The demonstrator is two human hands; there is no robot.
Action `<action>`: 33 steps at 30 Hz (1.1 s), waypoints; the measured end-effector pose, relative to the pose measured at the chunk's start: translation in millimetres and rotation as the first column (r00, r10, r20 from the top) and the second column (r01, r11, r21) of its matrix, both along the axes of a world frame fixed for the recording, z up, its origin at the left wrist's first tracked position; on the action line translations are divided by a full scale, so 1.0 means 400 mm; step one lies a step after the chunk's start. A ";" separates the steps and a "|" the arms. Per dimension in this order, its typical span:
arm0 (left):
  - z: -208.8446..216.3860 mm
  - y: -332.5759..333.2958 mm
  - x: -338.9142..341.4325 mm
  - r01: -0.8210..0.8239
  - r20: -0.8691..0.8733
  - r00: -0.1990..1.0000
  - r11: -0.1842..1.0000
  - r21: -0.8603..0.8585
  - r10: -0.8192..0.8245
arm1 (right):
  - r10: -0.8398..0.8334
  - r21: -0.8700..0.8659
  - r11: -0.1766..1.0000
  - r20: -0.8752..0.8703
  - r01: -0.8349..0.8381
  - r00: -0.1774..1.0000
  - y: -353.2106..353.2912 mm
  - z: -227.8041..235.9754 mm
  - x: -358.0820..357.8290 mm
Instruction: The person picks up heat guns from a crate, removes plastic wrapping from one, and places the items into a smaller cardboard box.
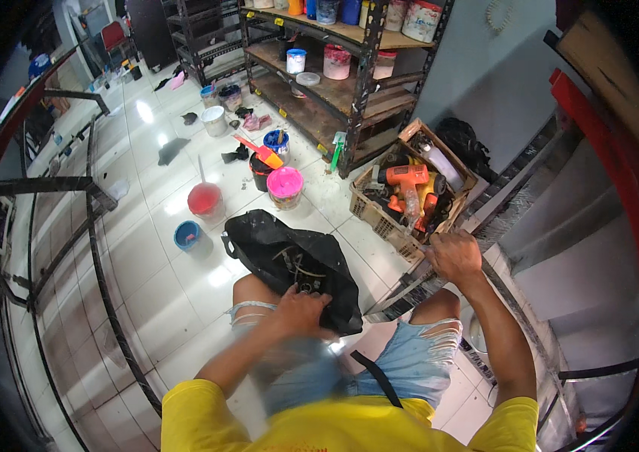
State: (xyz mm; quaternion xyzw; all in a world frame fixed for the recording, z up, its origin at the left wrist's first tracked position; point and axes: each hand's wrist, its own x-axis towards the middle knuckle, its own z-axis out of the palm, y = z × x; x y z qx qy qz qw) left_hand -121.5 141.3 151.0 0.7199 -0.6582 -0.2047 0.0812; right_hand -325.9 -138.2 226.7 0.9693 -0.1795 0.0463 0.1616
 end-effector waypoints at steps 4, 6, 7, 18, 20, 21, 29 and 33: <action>-0.083 -0.008 -0.023 0.028 0.251 0.968 0.999 -0.021 -0.022 | -0.009 0.021 1.000 -0.021 0.010 1.000 -0.004 -0.016 0.024; -0.107 -0.027 0.000 0.007 0.280 0.959 0.988 -0.154 0.037 | -0.016 0.004 1.000 0.011 0.016 1.000 -0.011 -0.025 0.028; -0.084 -0.042 0.012 -0.022 0.259 0.964 0.987 -0.159 0.063 | -0.005 0.004 1.000 0.013 0.005 1.000 -0.010 -0.029 0.027; -0.260 -0.179 0.423 -0.323 -0.108 0.944 0.940 -0.109 0.312 | -0.097 -0.027 0.995 -0.025 0.096 0.995 -0.008 -0.028 0.014; -0.301 -0.178 0.481 -0.297 -0.138 0.950 0.947 -0.122 0.280 | -0.020 -0.066 0.998 0.013 0.021 1.000 -0.008 -0.028 0.031; -0.314 -0.167 0.500 -0.271 -0.106 0.960 0.953 -0.138 0.258 | -0.007 -0.085 0.996 -0.001 0.006 1.000 -0.005 -0.030 0.041; -0.266 -0.074 0.375 -0.333 0.153 0.838 0.713 -0.617 0.523 | -0.105 -0.071 0.992 -0.050 0.102 0.993 -0.014 -0.038 -0.024; -0.447 -0.005 0.370 -0.778 -0.388 0.623 0.589 -0.219 0.679 | -0.039 -0.051 0.998 -0.067 0.036 0.997 -0.002 -0.026 0.016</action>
